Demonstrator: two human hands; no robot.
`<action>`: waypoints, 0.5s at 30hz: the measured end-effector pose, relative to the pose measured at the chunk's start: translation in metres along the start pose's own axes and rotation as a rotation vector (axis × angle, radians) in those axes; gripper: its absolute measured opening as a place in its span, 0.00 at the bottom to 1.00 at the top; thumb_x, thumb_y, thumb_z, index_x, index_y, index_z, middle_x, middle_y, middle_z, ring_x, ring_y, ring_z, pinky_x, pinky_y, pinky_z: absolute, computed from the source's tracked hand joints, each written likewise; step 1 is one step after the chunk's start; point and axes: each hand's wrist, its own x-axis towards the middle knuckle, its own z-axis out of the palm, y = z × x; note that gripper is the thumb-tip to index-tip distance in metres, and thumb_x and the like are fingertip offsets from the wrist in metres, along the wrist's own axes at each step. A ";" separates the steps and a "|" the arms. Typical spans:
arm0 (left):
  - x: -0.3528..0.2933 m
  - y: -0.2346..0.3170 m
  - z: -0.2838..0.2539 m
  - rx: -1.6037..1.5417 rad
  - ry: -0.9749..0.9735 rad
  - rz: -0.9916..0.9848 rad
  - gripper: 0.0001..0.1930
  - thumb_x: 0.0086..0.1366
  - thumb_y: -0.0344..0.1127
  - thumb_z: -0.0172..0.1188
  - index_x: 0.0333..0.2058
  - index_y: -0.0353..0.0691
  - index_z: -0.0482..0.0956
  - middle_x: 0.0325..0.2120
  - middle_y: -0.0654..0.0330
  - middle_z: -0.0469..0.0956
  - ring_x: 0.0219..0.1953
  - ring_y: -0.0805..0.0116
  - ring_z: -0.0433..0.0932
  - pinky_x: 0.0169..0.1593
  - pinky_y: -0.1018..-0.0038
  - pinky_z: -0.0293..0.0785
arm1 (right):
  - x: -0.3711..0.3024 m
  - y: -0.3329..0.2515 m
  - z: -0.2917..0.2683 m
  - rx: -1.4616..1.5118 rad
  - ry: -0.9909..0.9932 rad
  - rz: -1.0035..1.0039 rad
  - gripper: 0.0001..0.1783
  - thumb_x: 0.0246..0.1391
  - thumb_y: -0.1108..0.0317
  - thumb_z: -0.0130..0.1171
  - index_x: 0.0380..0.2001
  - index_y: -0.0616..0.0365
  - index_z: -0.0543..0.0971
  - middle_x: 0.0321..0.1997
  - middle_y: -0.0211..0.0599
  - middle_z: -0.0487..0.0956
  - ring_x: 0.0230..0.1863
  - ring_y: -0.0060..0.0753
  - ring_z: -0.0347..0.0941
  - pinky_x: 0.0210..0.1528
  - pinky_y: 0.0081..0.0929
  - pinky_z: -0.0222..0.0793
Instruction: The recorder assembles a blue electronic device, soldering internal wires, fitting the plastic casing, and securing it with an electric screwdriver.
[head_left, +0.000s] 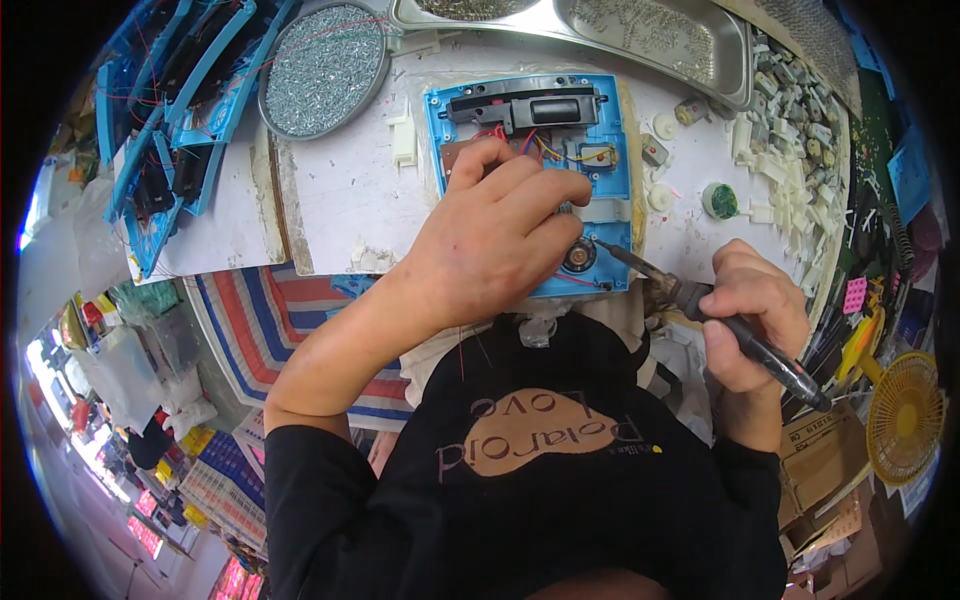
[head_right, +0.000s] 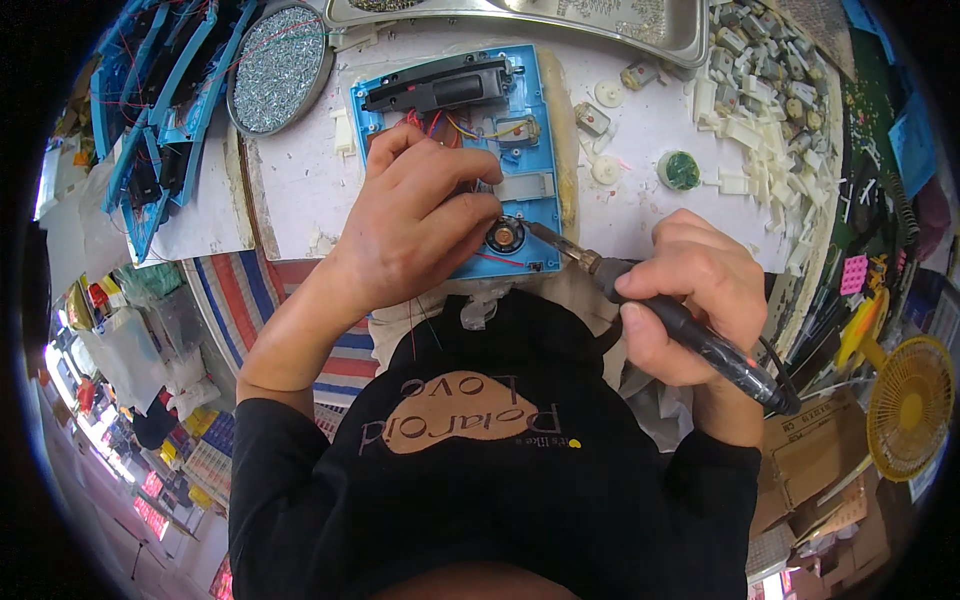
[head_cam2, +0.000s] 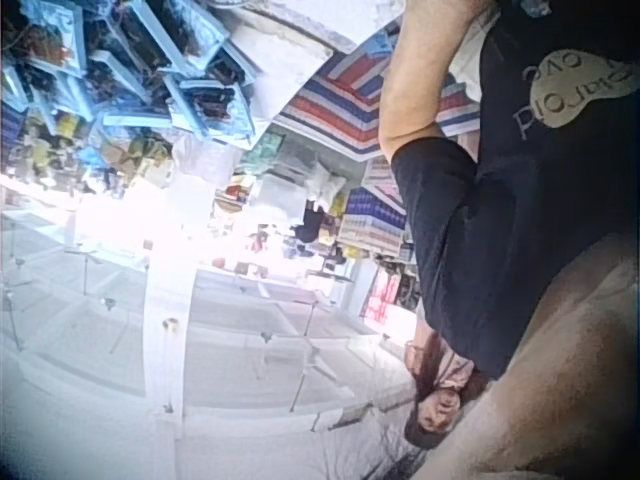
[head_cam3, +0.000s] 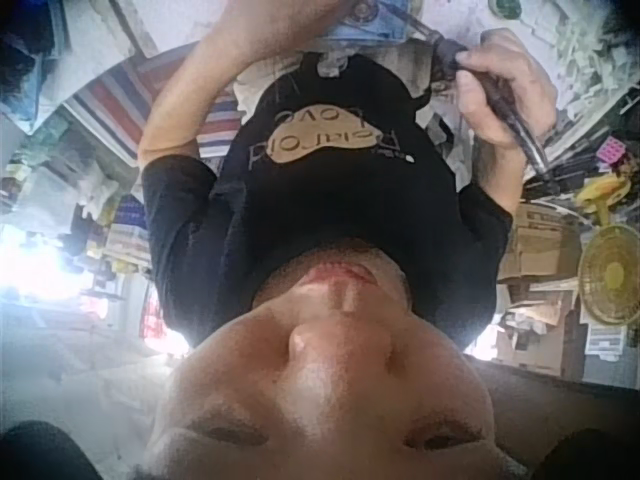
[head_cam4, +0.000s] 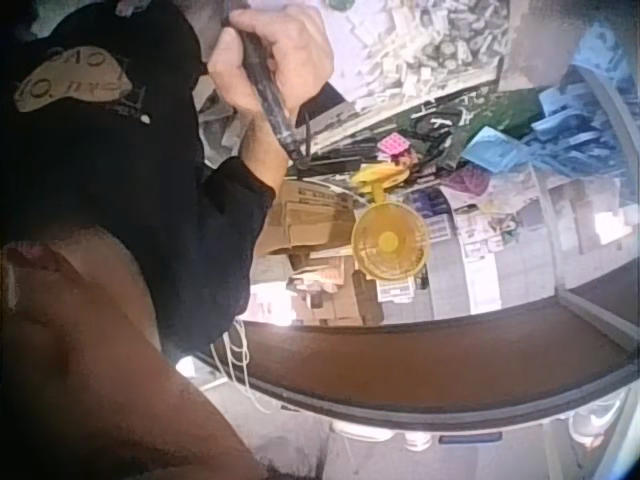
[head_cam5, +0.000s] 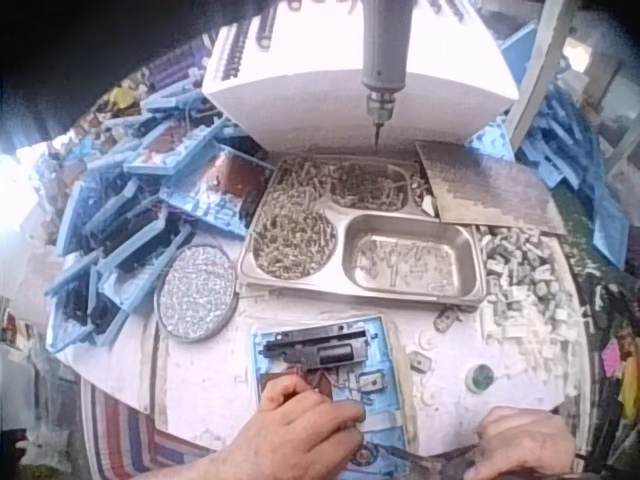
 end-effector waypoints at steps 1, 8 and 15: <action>0.000 0.000 0.000 0.001 -0.002 0.000 0.14 0.47 0.26 0.70 0.34 0.43 0.80 0.42 0.62 0.77 0.37 0.62 0.75 0.53 0.62 0.63 | -0.001 0.000 -0.001 -0.001 0.007 -0.004 0.11 0.42 0.73 0.65 0.32 0.61 0.79 0.18 0.32 0.70 0.19 0.33 0.62 0.24 0.30 0.58; 0.000 0.001 0.000 0.019 0.001 0.005 0.14 0.47 0.26 0.70 0.34 0.43 0.80 0.42 0.62 0.77 0.37 0.61 0.75 0.53 0.62 0.64 | -0.001 0.000 -0.001 0.000 0.031 -0.020 0.10 0.44 0.73 0.65 0.33 0.61 0.78 0.17 0.31 0.69 0.18 0.32 0.62 0.24 0.29 0.57; 0.001 0.002 -0.001 0.021 -0.012 0.000 0.14 0.47 0.26 0.70 0.34 0.44 0.81 0.42 0.62 0.77 0.36 0.62 0.75 0.52 0.62 0.64 | -0.004 0.001 -0.001 0.006 0.030 -0.009 0.10 0.44 0.73 0.65 0.33 0.61 0.79 0.17 0.31 0.69 0.18 0.32 0.61 0.24 0.28 0.56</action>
